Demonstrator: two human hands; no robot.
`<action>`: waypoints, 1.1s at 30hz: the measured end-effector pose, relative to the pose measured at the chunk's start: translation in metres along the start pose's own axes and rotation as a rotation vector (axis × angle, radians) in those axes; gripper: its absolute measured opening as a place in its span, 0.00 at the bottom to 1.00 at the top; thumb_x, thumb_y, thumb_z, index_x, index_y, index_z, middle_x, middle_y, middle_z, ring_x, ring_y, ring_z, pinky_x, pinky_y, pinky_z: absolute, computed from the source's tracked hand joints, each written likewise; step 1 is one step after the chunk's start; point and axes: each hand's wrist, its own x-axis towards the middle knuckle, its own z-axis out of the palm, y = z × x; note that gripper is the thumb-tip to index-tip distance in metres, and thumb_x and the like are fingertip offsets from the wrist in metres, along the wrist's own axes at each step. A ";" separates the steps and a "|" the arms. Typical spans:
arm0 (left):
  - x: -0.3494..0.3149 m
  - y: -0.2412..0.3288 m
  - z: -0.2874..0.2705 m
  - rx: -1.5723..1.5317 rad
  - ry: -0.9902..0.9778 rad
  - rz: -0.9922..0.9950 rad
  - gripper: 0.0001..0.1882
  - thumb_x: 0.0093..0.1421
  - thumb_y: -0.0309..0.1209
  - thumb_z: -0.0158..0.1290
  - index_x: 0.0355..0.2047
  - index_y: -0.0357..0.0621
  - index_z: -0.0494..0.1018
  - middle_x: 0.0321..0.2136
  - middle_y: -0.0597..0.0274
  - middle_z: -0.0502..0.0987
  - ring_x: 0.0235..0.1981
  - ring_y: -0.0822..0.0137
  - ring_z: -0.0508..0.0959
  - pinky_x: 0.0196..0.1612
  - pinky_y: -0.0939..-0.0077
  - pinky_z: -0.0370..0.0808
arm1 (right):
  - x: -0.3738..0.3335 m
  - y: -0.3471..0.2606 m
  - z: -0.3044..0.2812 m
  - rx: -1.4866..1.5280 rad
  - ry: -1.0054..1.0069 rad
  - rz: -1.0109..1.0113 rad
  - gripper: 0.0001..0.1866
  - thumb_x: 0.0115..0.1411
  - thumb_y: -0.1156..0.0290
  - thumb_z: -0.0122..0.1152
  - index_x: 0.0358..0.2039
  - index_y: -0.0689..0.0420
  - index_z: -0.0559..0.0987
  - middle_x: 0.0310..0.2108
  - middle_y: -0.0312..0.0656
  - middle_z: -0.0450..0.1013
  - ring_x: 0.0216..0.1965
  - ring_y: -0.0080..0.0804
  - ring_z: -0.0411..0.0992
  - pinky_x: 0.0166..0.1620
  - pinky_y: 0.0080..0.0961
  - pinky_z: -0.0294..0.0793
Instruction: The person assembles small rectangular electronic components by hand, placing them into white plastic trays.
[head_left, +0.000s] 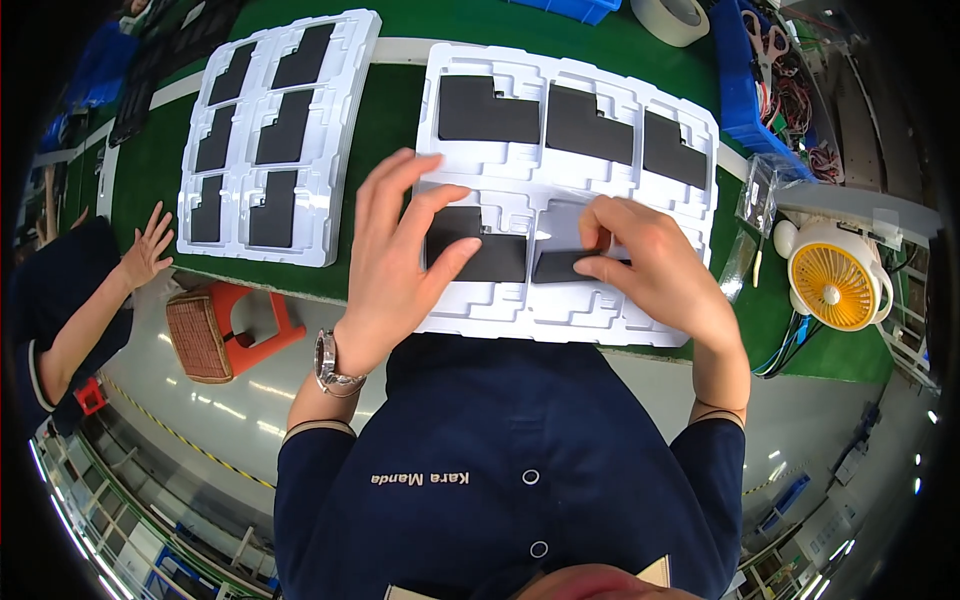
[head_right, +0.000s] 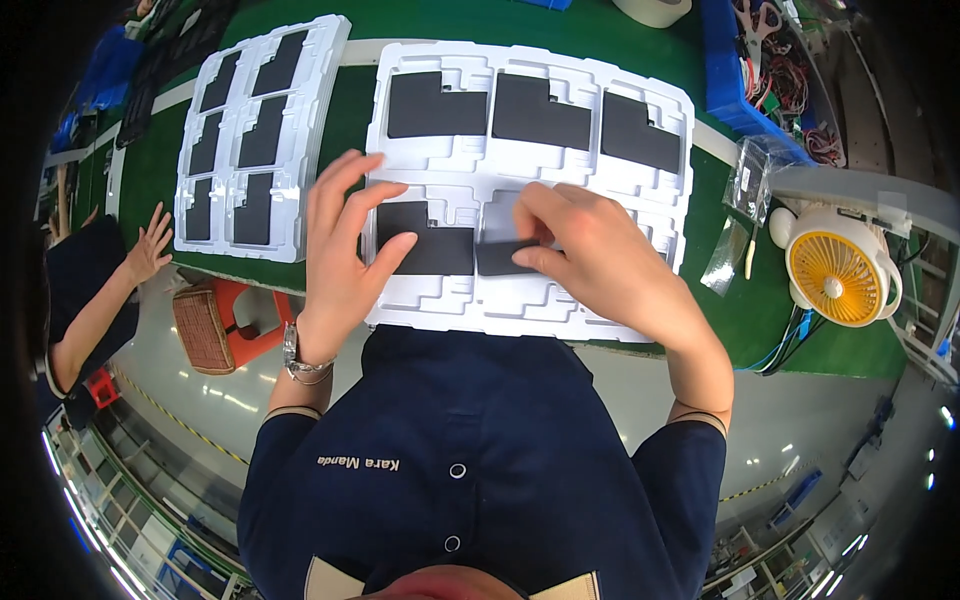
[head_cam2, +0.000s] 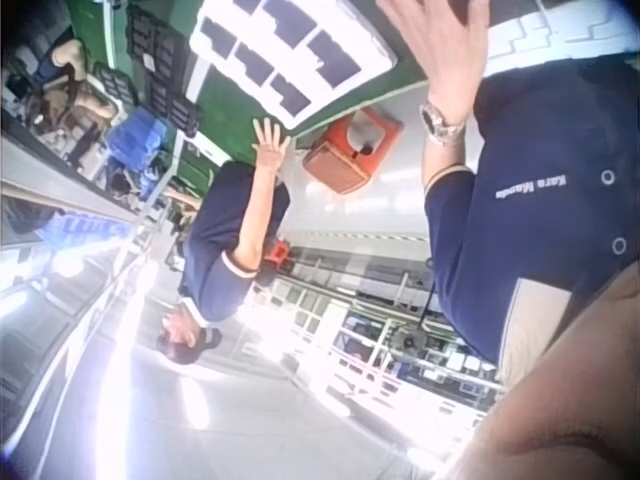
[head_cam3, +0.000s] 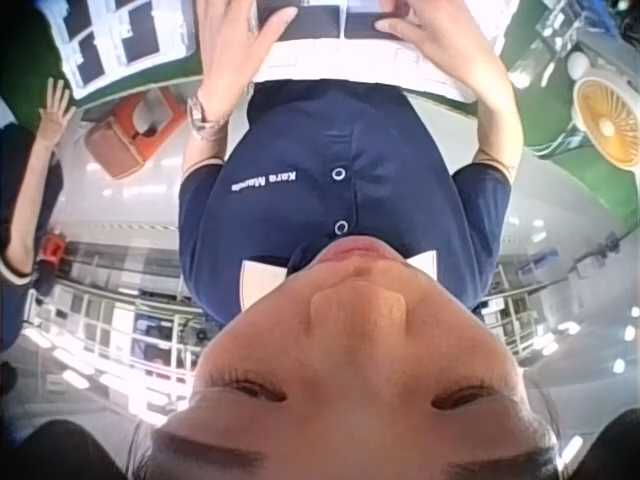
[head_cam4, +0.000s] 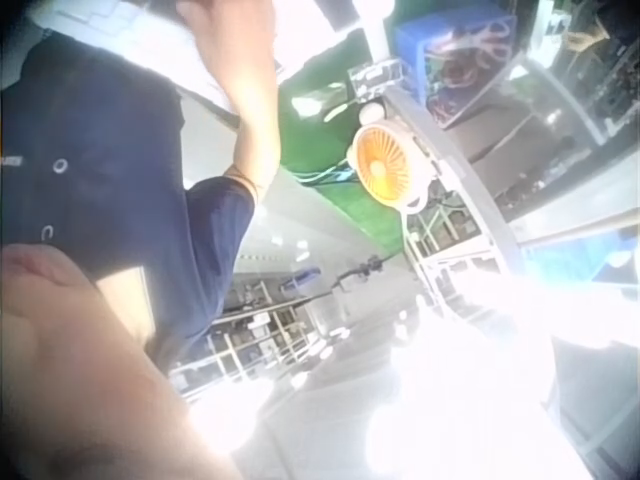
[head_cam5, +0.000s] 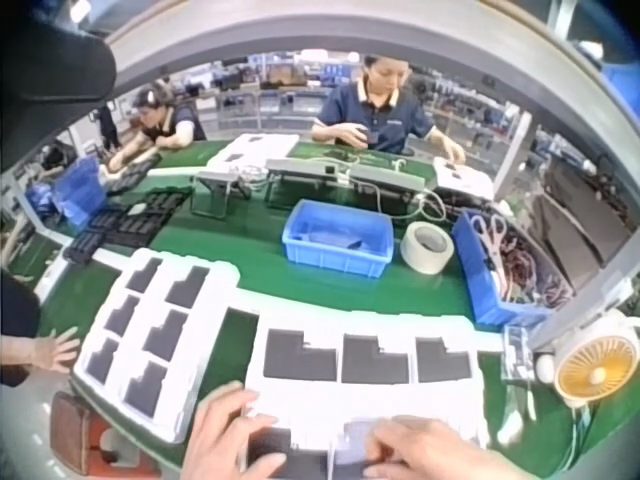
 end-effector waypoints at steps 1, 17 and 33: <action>0.002 0.000 -0.001 -0.155 0.005 0.036 0.21 0.51 0.31 0.64 0.45 0.45 0.73 0.47 0.56 0.73 0.52 0.54 0.71 0.55 0.62 0.69 | 0.002 -0.006 -0.004 0.030 0.014 -0.103 0.12 0.51 0.78 0.65 0.31 0.60 0.70 0.26 0.44 0.69 0.29 0.41 0.71 0.34 0.34 0.69; 0.029 0.023 -0.003 -0.885 -0.189 -0.371 0.10 0.59 0.32 0.58 0.34 0.36 0.75 0.27 0.69 0.73 0.28 0.77 0.72 0.33 0.79 0.70 | 0.034 -0.012 0.014 0.565 0.194 -0.164 0.05 0.60 0.73 0.61 0.33 0.62 0.77 0.28 0.33 0.73 0.32 0.21 0.67 0.42 0.22 0.68; 0.032 0.024 -0.006 -0.803 -0.229 -0.347 0.12 0.56 0.33 0.59 0.33 0.36 0.73 0.21 0.64 0.74 0.21 0.75 0.72 0.25 0.78 0.69 | 0.037 -0.011 0.017 0.933 0.016 0.030 0.04 0.59 0.76 0.61 0.33 0.64 0.78 0.30 0.34 0.72 0.34 0.21 0.68 0.42 0.22 0.69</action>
